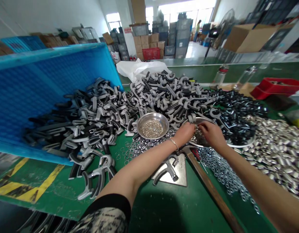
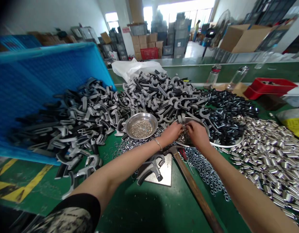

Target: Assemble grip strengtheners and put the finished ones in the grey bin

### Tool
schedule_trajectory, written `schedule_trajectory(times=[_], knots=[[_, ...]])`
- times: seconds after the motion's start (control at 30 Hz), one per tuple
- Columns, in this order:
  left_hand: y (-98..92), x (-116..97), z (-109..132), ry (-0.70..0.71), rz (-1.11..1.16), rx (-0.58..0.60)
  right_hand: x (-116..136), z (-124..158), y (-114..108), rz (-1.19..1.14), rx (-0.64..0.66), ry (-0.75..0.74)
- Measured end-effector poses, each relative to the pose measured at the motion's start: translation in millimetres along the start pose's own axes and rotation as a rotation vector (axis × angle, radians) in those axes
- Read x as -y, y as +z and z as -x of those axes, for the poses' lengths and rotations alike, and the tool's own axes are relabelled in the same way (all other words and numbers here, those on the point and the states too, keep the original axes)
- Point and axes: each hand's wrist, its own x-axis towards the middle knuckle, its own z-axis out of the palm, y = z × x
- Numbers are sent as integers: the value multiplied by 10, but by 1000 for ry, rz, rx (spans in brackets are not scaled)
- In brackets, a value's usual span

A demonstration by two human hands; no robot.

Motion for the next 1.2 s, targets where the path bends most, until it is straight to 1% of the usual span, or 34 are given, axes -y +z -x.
schedule_trajectory(times=[0.03, 0.1, 0.17, 0.23, 0.27, 0.33, 0.43, 0.53, 0.6, 0.67, 0.77, 0.87, 1.0, 1.03, 1.1, 1.13, 1.2], knots=[[-66, 3, 42, -30, 126, -18, 37, 87, -69, -58, -16, -14], [-226, 33, 203, -125, 505, -54, 134, 346, -165, -243, 7, -43], [-395, 98, 480, -240, 921, -95, 262, 668, -157, -499, 124, -46], [-537, 184, 847, -331, 1199, -122, 402, 962, -38, -711, 290, 4], [-592, 229, 1047, -374, 1296, -122, 465, 1074, 48, -766, 347, 39], [-666, 310, 1448, -461, 1428, -126, 561, 1208, 226, -790, 392, 92], [-717, 396, 1978, -630, 1513, -198, 623, 1224, 401, -711, 382, 83], [-741, 450, 2370, -759, 1544, -237, 636, 1161, 441, -645, 373, 45], [-750, 473, 2547, -782, 1543, -232, 645, 1131, 436, -590, 356, 21], [-750, 482, 2658, -784, 1517, -253, 660, 1122, 433, -527, 333, -6], [-736, 461, 2716, -762, 1478, -292, 687, 1141, 445, -420, 294, -54], [-714, 397, 2678, -680, 1459, -299, 710, 1183, 485, -289, 249, -104], [-665, 274, 2542, -566, 1365, -262, 723, 1214, 551, -131, 220, -176], [-648, 244, 2501, -555, 1308, -252, 720, 1214, 552, -112, 228, -196], [-614, 192, 2416, -532, 1126, -240, 696, 1219, 514, -100, 241, -246], [-600, 172, 2375, -518, 1010, -235, 673, 1232, 475, -92, 227, -262], [-584, 147, 2298, -487, 803, -219, 598, 1292, 372, -21, 154, -263]])
